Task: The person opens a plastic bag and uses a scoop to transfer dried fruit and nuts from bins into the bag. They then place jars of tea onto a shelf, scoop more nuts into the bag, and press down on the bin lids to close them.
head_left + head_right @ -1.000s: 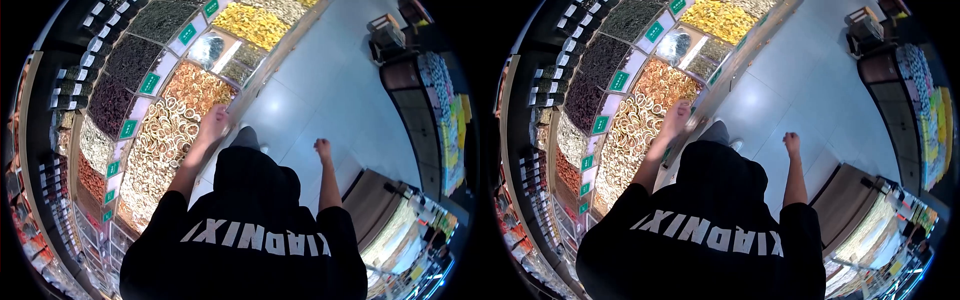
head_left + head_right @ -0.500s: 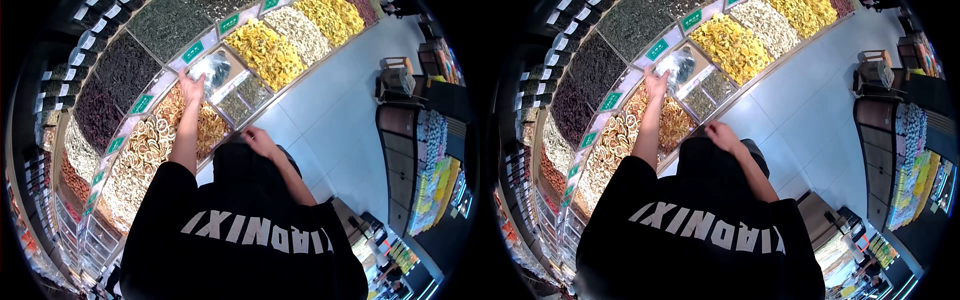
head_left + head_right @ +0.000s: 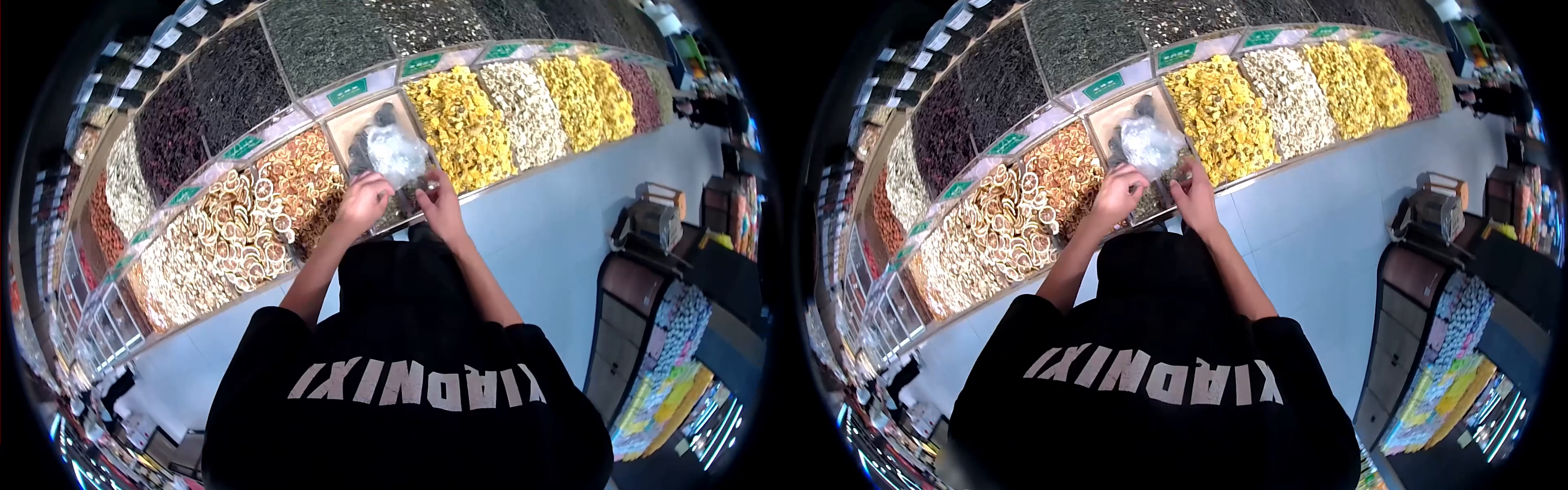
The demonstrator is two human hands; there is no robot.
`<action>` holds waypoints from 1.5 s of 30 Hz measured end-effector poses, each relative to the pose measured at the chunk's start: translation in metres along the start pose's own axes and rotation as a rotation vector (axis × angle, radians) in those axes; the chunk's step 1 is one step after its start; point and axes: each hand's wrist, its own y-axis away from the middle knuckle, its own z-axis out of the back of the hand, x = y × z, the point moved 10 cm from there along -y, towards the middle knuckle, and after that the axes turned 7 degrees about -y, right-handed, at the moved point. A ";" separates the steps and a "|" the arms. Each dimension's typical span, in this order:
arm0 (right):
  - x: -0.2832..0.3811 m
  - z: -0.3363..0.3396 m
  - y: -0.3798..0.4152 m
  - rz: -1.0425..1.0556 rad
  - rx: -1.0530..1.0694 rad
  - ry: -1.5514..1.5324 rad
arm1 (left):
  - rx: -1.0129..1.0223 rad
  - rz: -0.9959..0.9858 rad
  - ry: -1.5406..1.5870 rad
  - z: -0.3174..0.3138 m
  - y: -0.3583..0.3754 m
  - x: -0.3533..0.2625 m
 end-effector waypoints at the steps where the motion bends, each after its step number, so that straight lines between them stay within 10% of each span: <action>1: 0.016 0.001 -0.009 0.097 0.006 0.055 | 0.040 0.036 -0.068 -0.006 0.004 -0.004; 7: 0.040 -0.037 -0.073 0.331 0.350 0.423 | 0.020 0.269 -0.071 -0.013 0.021 -0.018; 14: 0.153 -0.044 -0.053 0.482 0.536 0.082 | -0.568 0.689 0.023 0.036 0.067 -0.005; 19: 0.246 -0.031 0.032 0.791 0.740 -0.226 | -0.282 0.604 0.114 0.027 0.093 -0.013; 28: 0.216 -0.068 0.086 0.477 1.048 -0.496 | -0.293 0.901 0.450 -0.027 0.159 -0.079; 32: 0.197 -0.081 0.081 0.646 0.966 0.010 | -0.265 0.972 0.503 -0.044 0.177 -0.094; 39: 0.158 -0.128 0.170 0.303 1.804 0.248 | -0.374 0.787 0.525 -0.060 0.230 -0.095; 42: 0.112 -0.162 0.192 0.369 1.596 0.656 | -0.324 0.973 0.589 -0.035 0.254 -0.109; 45: 0.106 -0.192 0.211 0.002 1.405 0.188 | -0.355 1.056 0.596 -0.009 0.303 -0.112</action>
